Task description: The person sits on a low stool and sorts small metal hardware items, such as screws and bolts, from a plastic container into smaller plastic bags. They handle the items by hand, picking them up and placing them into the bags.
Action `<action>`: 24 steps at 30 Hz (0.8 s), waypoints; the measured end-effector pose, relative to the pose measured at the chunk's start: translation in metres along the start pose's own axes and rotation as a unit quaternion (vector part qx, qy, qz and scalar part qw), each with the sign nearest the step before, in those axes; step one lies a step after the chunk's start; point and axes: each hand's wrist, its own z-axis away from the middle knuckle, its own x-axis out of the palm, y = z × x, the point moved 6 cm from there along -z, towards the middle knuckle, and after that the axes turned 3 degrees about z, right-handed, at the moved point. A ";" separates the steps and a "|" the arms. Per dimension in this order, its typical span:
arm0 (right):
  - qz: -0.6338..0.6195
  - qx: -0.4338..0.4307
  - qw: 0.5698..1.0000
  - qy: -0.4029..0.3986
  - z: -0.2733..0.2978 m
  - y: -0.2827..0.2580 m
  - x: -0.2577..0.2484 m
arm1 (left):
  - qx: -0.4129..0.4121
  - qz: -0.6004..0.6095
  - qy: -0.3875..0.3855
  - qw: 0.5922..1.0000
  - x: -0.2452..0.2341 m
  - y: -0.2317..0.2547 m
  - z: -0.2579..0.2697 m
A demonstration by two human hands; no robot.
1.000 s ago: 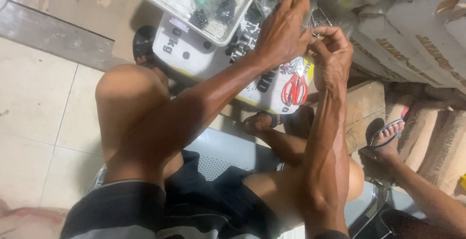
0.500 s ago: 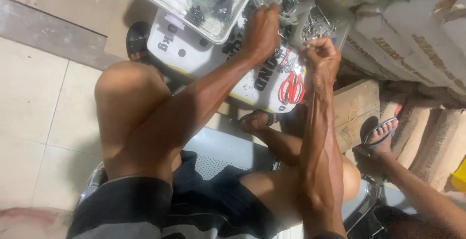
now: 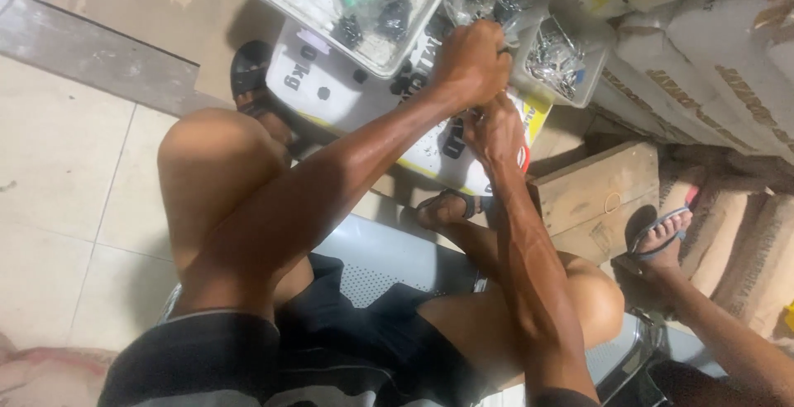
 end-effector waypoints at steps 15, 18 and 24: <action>-0.563 0.186 0.804 -0.052 -0.030 -0.027 -0.111 | 0.158 -0.115 -0.106 0.975 -0.005 0.016 0.023; -0.589 0.170 0.790 -0.021 -0.037 -0.009 -0.133 | 0.287 -0.033 -0.075 0.954 -0.005 0.031 0.025; -0.543 0.181 0.820 0.021 -0.039 -0.020 -0.144 | 0.301 -0.065 -0.010 0.952 0.002 0.024 0.007</action>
